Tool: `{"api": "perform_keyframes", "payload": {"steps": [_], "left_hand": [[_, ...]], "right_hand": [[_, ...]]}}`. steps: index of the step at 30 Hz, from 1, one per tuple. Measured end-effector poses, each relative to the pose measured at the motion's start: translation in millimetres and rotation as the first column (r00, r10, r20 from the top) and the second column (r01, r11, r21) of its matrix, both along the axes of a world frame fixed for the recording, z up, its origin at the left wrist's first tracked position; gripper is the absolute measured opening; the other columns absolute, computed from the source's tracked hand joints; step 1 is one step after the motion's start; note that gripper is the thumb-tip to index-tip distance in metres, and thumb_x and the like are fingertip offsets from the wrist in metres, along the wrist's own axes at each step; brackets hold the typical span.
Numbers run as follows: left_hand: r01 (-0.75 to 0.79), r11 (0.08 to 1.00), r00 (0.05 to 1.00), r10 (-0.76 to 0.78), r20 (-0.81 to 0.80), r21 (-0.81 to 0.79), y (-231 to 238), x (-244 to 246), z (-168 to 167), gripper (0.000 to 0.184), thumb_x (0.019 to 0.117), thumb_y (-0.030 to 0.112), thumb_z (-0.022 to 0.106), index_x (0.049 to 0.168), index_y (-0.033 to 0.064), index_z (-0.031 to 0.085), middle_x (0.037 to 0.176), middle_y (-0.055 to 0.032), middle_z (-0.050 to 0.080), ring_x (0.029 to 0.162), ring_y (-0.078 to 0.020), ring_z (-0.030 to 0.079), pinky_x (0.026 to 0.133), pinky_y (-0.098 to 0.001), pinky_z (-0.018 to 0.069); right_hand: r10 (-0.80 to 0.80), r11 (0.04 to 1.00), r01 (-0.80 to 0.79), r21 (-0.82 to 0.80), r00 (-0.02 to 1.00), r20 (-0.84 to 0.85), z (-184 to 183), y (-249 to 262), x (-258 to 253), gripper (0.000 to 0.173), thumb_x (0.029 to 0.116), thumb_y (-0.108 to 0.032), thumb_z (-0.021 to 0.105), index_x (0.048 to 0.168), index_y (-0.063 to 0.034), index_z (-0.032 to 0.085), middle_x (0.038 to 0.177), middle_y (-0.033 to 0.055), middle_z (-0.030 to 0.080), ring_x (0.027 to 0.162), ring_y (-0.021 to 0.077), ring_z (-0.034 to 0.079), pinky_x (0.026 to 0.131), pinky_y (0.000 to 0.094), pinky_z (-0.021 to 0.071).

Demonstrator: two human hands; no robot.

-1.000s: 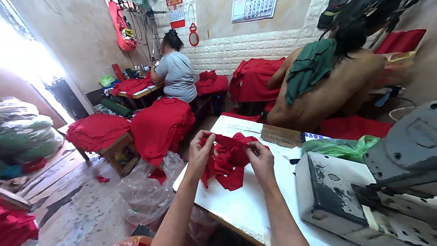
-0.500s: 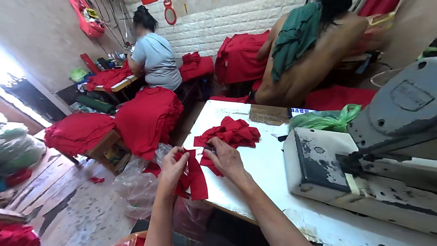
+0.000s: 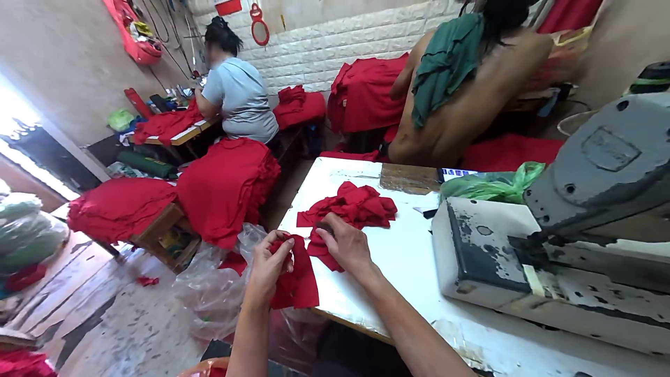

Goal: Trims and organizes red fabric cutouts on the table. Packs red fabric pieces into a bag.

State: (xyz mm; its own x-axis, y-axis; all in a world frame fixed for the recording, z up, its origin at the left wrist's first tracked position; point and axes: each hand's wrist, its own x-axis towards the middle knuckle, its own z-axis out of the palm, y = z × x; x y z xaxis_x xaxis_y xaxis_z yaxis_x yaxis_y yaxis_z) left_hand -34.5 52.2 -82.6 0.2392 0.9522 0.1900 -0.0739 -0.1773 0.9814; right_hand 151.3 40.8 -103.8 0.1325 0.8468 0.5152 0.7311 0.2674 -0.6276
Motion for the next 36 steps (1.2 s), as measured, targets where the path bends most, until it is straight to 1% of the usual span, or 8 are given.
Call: {"api": "perform_keyframes", "payload": {"steps": [2, 5, 8, 13, 18, 21, 28, 36], "left_hand": [[0.021, 1.000, 0.997, -0.019, 0.072, -0.022, -2.0, 0.0, 1.0, 0.010, 0.1009, 0.001, 0.054, 0.108, 0.0018, 0.062, 0.075, 0.0016, 0.063, 0.048, -0.0012, 0.051, 0.045, -0.0157, 0.0456], [0.053, 0.998, 0.991, -0.050, 0.123, -0.024, -4.0, 3.0, 4.7, 0.013, 0.0989, -0.001, 0.057, 0.107, 0.0025, 0.066, 0.073, 0.0026, 0.064, 0.049, 0.0000, 0.050, 0.045, -0.0144, 0.0439], [0.079, 0.997, 0.991, -0.079, 0.109, 0.007, -4.3, 7.5, 8.2, 0.014, 0.0969, -0.002, 0.059, 0.105, 0.0034, 0.069, 0.076, 0.0035, 0.066, 0.051, 0.0013, 0.050, 0.046, -0.0138, 0.0429], [0.082, 0.997, 0.992, -0.082, 0.100, 0.010, -3.2, 15.2, 13.0, 0.013, 0.0989, 0.001, 0.058, 0.106, 0.0035, 0.068, 0.078, 0.0037, 0.067, 0.051, 0.0019, 0.050, 0.046, -0.0136, 0.0427], [-0.002, 1.000, 0.999, 0.002, 0.050, 0.004, -3.6, 22.7, 12.6, 0.020, 0.1064, 0.011, 0.052, 0.112, 0.0010, 0.068, 0.088, 0.0003, 0.070, 0.051, 0.0025, 0.047, 0.043, -0.0129, 0.0370], [-0.023, 0.998, 0.999, 0.021, 0.037, 0.056, -5.4, 27.2, 13.8, 0.013, 0.1011, 0.011, 0.060, 0.110, 0.0030, 0.067, 0.088, 0.0015, 0.068, 0.052, 0.0028, 0.047, 0.044, -0.0130, 0.0369], [-0.047, 0.993, 0.997, 0.039, 0.071, 0.113, 0.0, 27.9, 13.3, 0.005, 0.0964, 0.004, 0.066, 0.096, 0.0034, 0.071, 0.072, 0.0040, 0.064, 0.048, 0.0021, 0.045, 0.044, -0.0139, 0.0371], [0.065, 0.993, 0.996, -0.071, 0.062, 0.098, -3.9, 23.1, 13.7, 0.009, 0.0995, 0.004, 0.059, 0.099, 0.0041, 0.068, 0.069, 0.0061, 0.061, 0.049, 0.0026, 0.047, 0.045, -0.0132, 0.0397]], "right_hand": [[0.054, 0.992, -0.086, -0.094, 0.952, -0.302, 6.9, -0.6, 7.7, 0.042, 0.0945, -0.037, 0.070, 0.117, -0.0012, 0.065, 0.092, 0.0121, 0.068, 0.082, 0.0248, 0.065, 0.076, 0.0467, 0.0532], [0.252, 0.951, -0.308, -0.018, 0.807, -0.534, 5.1, 4.0, 10.6, 0.028, 0.0971, -0.031, 0.067, 0.105, -0.0042, 0.070, 0.082, -0.0016, 0.062, 0.069, 0.0037, 0.054, 0.067, 0.0252, 0.0465], [0.419, 0.860, -0.509, 0.026, 0.677, -0.605, 8.5, -0.2, 5.6, 0.023, 0.0990, -0.019, 0.063, 0.111, -0.0003, 0.070, 0.091, -0.0015, 0.066, 0.066, -0.0020, 0.052, 0.061, 0.0165, 0.0448], [0.507, 0.820, -0.541, 0.187, 0.534, -0.677, 13.8, -5.6, 4.3, 0.005, 0.0943, -0.009, 0.064, 0.095, -0.0049, 0.063, 0.071, -0.0079, 0.055, 0.053, -0.0028, 0.047, 0.050, 0.0144, 0.0410], [0.446, 0.895, -0.351, 0.275, 0.694, -0.565, 13.1, -3.1, 6.7, 0.008, 0.0946, -0.010, 0.067, 0.091, -0.0030, 0.067, 0.075, -0.0066, 0.060, 0.062, -0.0042, 0.051, 0.058, 0.0137, 0.0433], [0.430, 0.900, -0.321, 0.293, 0.756, -0.493, 10.7, -2.5, 6.0, 0.009, 0.0913, -0.009, 0.071, 0.094, -0.0002, 0.070, 0.080, -0.0029, 0.065, 0.068, -0.0037, 0.054, 0.064, 0.0141, 0.0462], [0.468, 0.883, -0.364, 0.297, 0.729, -0.499, 10.6, -3.4, 3.5, 0.011, 0.0982, -0.010, 0.062, 0.097, -0.0007, 0.068, 0.080, -0.0042, 0.063, 0.070, -0.0032, 0.055, 0.064, 0.0145, 0.0461], [0.437, 0.899, -0.304, 0.314, 0.664, -0.607, 14.4, -5.0, 4.4, 0.009, 0.0978, -0.008, 0.060, 0.093, -0.0038, 0.066, 0.077, -0.0068, 0.061, 0.064, -0.0042, 0.052, 0.059, 0.0140, 0.0432]]}}
